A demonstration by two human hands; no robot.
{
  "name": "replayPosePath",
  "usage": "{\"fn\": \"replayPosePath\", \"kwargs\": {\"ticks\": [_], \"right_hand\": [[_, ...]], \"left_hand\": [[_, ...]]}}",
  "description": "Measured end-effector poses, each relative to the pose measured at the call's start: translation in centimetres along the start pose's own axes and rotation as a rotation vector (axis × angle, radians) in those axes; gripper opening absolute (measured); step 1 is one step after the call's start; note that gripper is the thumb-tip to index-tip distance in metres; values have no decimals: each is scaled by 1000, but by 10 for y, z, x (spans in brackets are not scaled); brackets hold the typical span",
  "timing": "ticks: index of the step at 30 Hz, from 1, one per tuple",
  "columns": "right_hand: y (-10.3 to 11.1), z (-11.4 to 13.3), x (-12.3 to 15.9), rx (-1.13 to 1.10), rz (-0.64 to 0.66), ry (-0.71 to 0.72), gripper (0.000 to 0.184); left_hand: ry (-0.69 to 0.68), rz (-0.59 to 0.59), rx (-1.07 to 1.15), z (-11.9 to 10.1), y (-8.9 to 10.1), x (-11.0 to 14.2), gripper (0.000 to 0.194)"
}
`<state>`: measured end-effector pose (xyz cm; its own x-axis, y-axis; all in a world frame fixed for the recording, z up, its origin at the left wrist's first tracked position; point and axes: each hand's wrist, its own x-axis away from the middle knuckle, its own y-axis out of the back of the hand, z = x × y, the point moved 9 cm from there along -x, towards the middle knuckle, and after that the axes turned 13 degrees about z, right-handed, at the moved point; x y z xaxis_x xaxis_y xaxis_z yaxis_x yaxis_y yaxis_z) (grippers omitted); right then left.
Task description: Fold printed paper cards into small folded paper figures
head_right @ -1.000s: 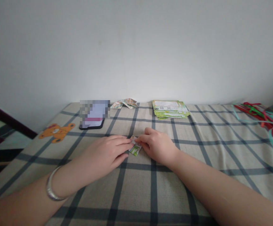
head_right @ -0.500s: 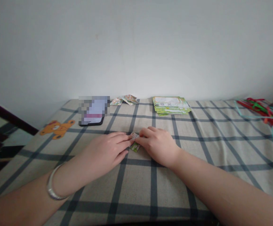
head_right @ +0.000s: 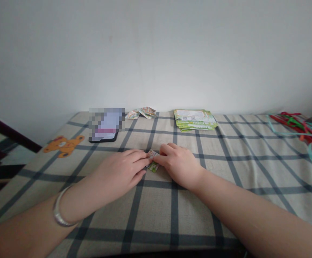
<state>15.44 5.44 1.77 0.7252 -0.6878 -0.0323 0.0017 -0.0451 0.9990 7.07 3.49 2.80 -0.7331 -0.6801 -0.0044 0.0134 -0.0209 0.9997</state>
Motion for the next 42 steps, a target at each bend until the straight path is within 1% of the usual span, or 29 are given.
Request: {"fn": "replayPosePath", "kwargs": {"ticks": [4,9,12,17,25,29,35,39,42], "right_hand": [[-1,3,1,49,-9,37,26],[-1,7,0,89,3,41,21],[1,8,-1,85,14,42,21],[6,4,-1,78,9,1,24],[11,1,1,71,50,-46,25],[11,-3,3,58,56,-66,24],[14,-4,5,40,62,-49,24],[15,-7,6,12,58,-36,28],[14,-10,8,-26,56,-18,32]], "left_hand": [[26,22,-21,1,-2,-1,25],[46,40,-45,1,-4,-2,25],[61,38,-67,1,-3,-2,24],[54,22,-97,-2,0,1,24],[106,104,-121,-3,-1,0,26],[102,128,-90,-2,-2,-1,24],[105,113,-35,4,1,0,23],[96,65,32,7,5,1,25],[89,49,110,16,7,2,27]]}}
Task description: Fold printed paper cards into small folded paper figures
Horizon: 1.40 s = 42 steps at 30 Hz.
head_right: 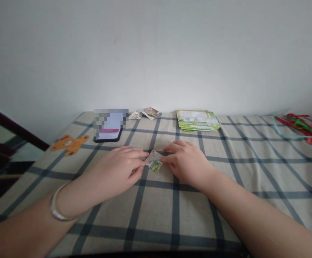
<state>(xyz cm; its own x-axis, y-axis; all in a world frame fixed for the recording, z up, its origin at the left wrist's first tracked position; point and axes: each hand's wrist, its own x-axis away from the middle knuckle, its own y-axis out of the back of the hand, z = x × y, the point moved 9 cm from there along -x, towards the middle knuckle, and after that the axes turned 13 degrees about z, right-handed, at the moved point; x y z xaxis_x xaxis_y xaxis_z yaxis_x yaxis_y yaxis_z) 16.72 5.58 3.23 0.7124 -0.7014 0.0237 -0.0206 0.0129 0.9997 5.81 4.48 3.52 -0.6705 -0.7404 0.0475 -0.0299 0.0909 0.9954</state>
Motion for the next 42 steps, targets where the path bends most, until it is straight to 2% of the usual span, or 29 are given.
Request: {"fn": "replayPosePath", "kwargs": {"ticks": [7,9,13,18,24,29,33,38,42], "right_hand": [[-9,-18,2,-113,41,45,45],[-10,-20,0,-159,26,75,43],[-7,-21,-1,-251,-22,74,40],[2,-13,2,-180,-61,53,37],[7,-6,2,-142,-67,100,31],[6,-4,0,-157,-80,97,24],[6,-2,0,-150,-82,71,24],[4,-8,-2,-157,-93,-6,27],[0,-14,-3,-208,-109,-14,27]], "left_hand": [[-150,159,105,21,-5,-2,28],[-170,156,102,22,-3,-2,28],[-176,70,106,18,0,-3,24],[-82,-73,125,14,2,-4,21],[5,-120,132,15,-2,-9,14],[8,-167,94,18,-10,-10,35],[-2,-147,75,20,-18,-11,35],[-35,-176,210,23,-13,-11,29],[-26,-216,325,28,-7,-13,24]]}}
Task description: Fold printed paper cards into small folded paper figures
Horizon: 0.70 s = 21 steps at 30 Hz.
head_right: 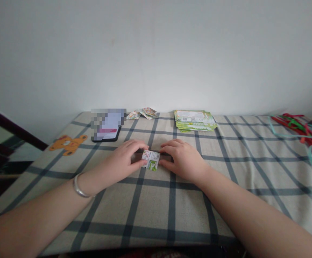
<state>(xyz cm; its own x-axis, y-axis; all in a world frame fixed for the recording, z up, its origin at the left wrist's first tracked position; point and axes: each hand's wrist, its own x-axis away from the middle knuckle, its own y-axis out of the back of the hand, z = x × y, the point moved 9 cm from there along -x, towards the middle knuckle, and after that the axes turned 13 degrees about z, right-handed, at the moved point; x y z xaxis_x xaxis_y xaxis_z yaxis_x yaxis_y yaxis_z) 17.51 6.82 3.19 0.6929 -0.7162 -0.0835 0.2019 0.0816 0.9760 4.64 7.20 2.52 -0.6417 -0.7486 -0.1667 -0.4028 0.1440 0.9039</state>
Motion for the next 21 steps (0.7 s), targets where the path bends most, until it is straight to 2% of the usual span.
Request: {"fn": "replayPosePath", "kwargs": {"ticks": [4,9,13,17,21], "right_hand": [[-3,-4,-2,-64,-11,30,23],[-2,5,-3,-143,-8,112,13],[5,10,-1,-218,-11,127,20],[5,6,1,-203,-22,84,24],[3,0,1,-144,-60,48,19]], "left_hand": [[27,-45,79,4,4,-1,10],[11,-97,163,4,9,1,3],[-7,-130,183,1,15,2,1],[-22,-153,184,0,19,2,4],[-73,-166,209,0,20,2,6]]}}
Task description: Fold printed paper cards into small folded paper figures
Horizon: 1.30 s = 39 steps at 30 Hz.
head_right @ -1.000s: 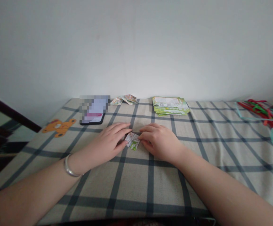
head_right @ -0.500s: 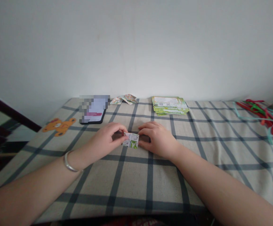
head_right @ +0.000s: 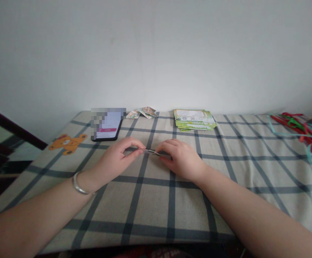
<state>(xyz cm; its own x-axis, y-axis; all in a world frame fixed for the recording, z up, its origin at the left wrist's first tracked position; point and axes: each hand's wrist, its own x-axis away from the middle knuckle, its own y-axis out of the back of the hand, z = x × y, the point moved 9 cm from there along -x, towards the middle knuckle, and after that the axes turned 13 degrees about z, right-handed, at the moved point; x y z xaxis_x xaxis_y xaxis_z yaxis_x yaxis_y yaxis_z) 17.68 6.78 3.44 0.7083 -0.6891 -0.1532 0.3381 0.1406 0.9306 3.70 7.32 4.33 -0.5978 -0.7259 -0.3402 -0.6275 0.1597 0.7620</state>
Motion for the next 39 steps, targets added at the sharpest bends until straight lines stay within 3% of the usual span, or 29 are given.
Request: {"fn": "replayPosePath", "kwargs": {"ticks": [7,15,19,24,29,31,39], "right_hand": [[4,16,3,144,31,166,22],[-13,32,8,241,197,331,26],[-17,41,10,293,214,388,27],[-14,46,10,355,142,367,23],[-20,44,7,424,171,306,19],[-21,41,6,412,170,266,22],[-15,29,2,323,178,152,20]], "left_hand": [[-146,66,-123,-14,-3,-2,8],[-169,219,-376,-12,-21,0,12],[-159,263,-415,-14,-26,2,12],[-193,302,-377,-22,-30,5,9],[-234,362,-424,-29,-36,8,24],[-244,372,-482,-32,-38,8,19],[-216,323,-579,-37,-39,6,13]]}}
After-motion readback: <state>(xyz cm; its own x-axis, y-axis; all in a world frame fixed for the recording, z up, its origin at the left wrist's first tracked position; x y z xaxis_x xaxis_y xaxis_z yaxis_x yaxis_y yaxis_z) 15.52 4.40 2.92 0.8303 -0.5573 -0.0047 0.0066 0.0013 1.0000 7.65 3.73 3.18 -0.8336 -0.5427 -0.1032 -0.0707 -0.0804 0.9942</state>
